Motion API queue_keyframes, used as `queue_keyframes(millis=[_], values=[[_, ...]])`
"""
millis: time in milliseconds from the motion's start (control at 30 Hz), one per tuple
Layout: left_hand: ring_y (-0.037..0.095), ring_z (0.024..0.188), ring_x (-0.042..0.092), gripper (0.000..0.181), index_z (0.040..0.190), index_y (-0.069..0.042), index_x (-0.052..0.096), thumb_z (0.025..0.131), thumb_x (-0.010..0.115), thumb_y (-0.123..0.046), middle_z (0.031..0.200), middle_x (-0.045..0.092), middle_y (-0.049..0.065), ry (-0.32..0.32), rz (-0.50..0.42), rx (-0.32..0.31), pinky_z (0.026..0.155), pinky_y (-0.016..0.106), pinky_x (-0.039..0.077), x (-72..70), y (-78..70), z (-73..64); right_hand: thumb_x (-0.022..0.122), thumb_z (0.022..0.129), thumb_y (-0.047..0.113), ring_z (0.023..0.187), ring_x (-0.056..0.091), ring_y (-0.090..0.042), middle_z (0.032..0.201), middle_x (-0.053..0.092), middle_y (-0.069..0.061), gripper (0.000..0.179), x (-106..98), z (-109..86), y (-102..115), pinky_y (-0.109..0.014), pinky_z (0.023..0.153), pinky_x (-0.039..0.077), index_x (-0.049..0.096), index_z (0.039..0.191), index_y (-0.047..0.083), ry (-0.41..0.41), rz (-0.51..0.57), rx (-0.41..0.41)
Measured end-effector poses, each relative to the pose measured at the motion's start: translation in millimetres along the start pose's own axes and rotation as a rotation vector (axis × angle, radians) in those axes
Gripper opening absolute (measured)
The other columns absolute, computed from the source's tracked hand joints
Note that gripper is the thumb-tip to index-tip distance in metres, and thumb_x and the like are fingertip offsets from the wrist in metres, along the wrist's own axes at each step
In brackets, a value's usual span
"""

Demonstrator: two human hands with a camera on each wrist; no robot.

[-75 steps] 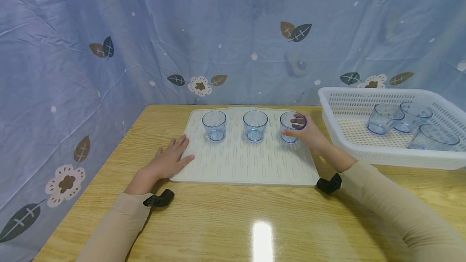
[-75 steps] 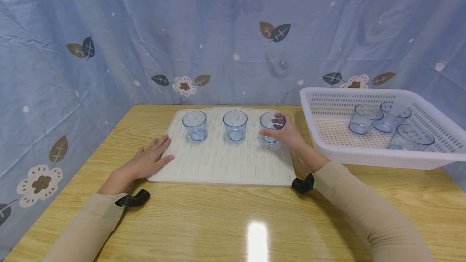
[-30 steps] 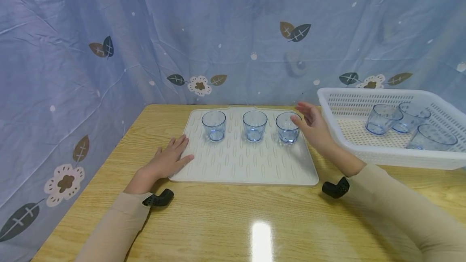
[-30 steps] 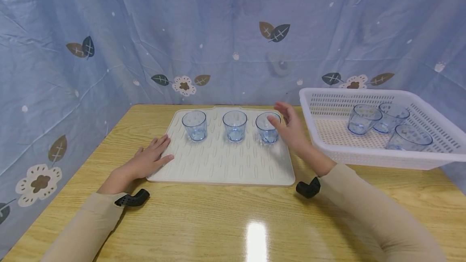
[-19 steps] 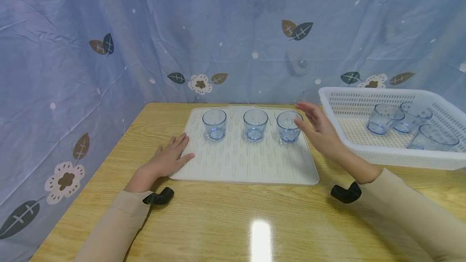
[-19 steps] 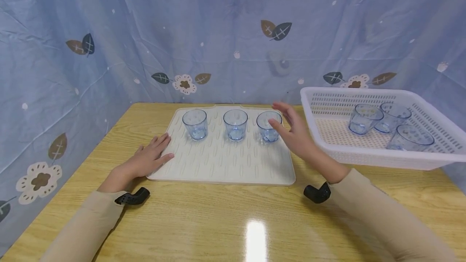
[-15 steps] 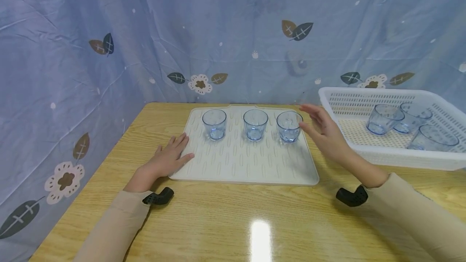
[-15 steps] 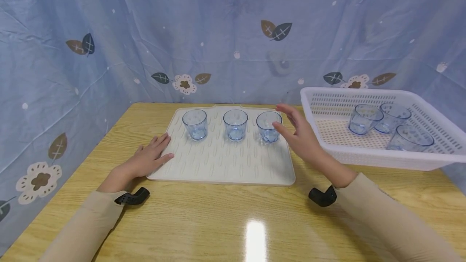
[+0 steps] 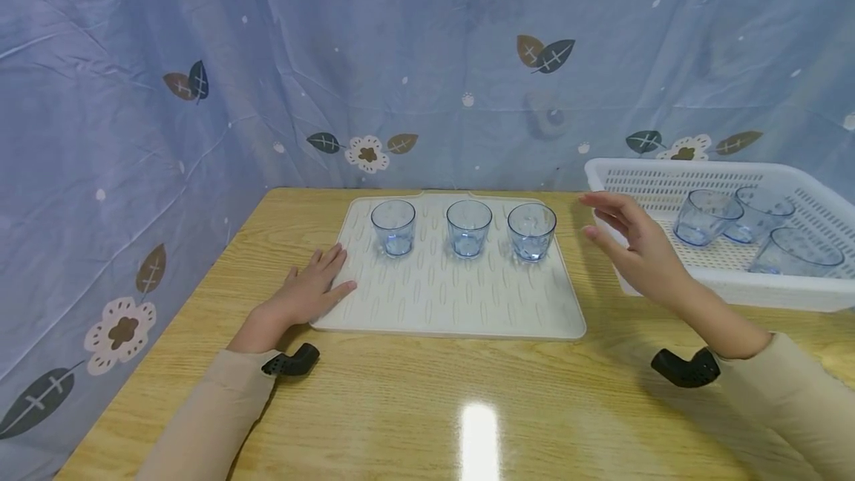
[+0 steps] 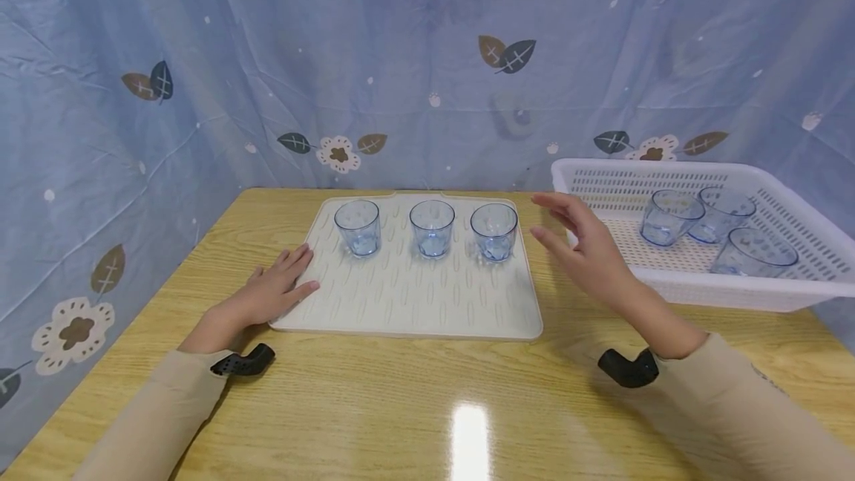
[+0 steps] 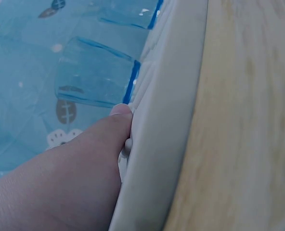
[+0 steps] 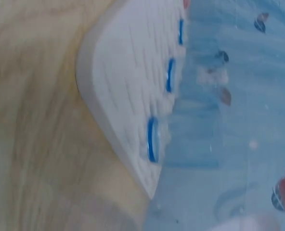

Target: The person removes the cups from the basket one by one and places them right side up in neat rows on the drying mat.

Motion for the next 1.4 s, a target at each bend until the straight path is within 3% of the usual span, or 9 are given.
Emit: queue_keyframes(millis=[200,367,500,600,767,833,1167,1233,1400], values=[[0.048,0.153,0.000,0.080,0.164,-0.001,0.016,0.109,0.042,-0.052,0.170,0.006,0.018,0.005,-0.005,0.004,0.109,0.080,0.001,0.6,-0.8,1.3,0.057,0.103,-0.005,0.127,0.045,0.009,0.137,0.048,0.021,0.038,-24,-4.1,-14,-0.009,0.103,0.035,0.049,0.140,-0.009,-0.021,-0.091,0.020],[0.047,0.153,0.000,0.080,0.164,-0.001,0.016,0.109,0.043,-0.052,0.170,0.006,0.018,0.006,-0.012,0.004,0.109,0.079,0.001,1.2,-1.8,1.5,0.055,0.107,0.005,0.125,0.042,0.013,0.142,0.051,-0.004,0.038,-40,-6.2,-29,-0.004,0.101,0.032,0.048,0.143,-0.006,0.025,-0.187,0.074],[0.047,0.153,0.000,0.079,0.164,-0.001,0.016,0.109,0.043,-0.051,0.170,0.006,0.019,0.003,-0.011,0.006,0.109,0.079,0.001,1.4,-2.6,2.0,0.054,0.108,0.009,0.138,0.047,-0.024,0.144,0.047,-0.027,0.043,-53,-8.4,-38,-0.002,0.099,0.028,0.045,0.147,-0.005,0.052,-0.232,0.139],[0.047,0.153,0.000,0.079,0.164,-0.001,0.016,0.109,0.042,-0.052,0.170,0.006,0.018,0.003,-0.006,0.006,0.109,0.079,0.002,1.6,-2.8,2.7,0.056,0.107,0.011,0.135,0.045,-0.043,0.146,0.047,-0.025,0.045,-63,-12.9,-45,-0.001,0.097,0.027,0.045,0.149,-0.002,0.058,-0.257,0.182],[0.047,0.153,0.000,0.080,0.164,-0.001,0.016,0.109,0.042,-0.052,0.170,0.006,0.018,0.001,-0.005,0.010,0.109,0.079,0.001,1.3,-3.8,4.0,0.060,0.104,0.005,0.127,0.041,0.010,0.138,0.049,0.014,0.043,-85,-22.4,-54,0.000,0.098,0.028,0.050,0.144,-0.006,0.016,-0.281,0.149],[0.047,0.153,0.000,0.079,0.164,-0.001,0.016,0.109,0.042,-0.052,0.170,0.007,0.019,0.001,-0.005,0.010,0.109,0.079,0.002,1.2,-4.0,4.2,0.061,0.102,0.002,0.120,0.037,0.019,0.132,0.044,0.028,0.041,-94,-26.2,-57,0.000,0.099,0.027,0.050,0.140,-0.010,-0.006,-0.284,0.132],[0.047,0.153,0.001,0.080,0.164,-0.001,0.016,0.109,0.041,-0.054,0.170,0.006,0.018,0.002,0.002,0.007,0.110,0.079,0.002,2.1,-3.3,4.7,0.060,0.105,0.012,0.114,0.031,0.025,0.131,0.041,0.033,0.047,-141,-49.7,-79,-0.004,0.104,0.021,0.049,0.151,0.007,-0.110,-0.408,0.236],[0.047,0.153,0.001,0.080,0.164,-0.001,0.016,0.108,0.041,-0.054,0.170,0.006,0.018,0.001,0.003,0.006,0.110,0.079,0.002,2.3,-3.0,5.1,0.058,0.107,0.014,0.124,0.032,0.021,0.132,0.039,0.034,0.048,-149,-53.5,-83,-0.015,0.115,0.020,0.046,0.152,0.004,-0.117,-0.439,0.264],[0.046,0.153,0.000,0.081,0.164,-0.002,0.016,0.108,0.042,-0.054,0.170,0.006,0.018,0.002,-0.001,0.004,0.110,0.079,0.002,2.3,-2.2,6.1,0.052,0.109,0.017,0.150,0.033,-0.020,0.154,0.045,-0.017,0.052,-163,-58.9,-91,-0.052,0.123,0.014,0.038,0.154,-0.005,-0.124,-0.488,0.324]])
Point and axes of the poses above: each hand's wrist, its own z-axis towards the middle knuckle, its own x-axis out of the palm, y = z × x, the point moved 6 cm from there along z, towards the middle knuckle
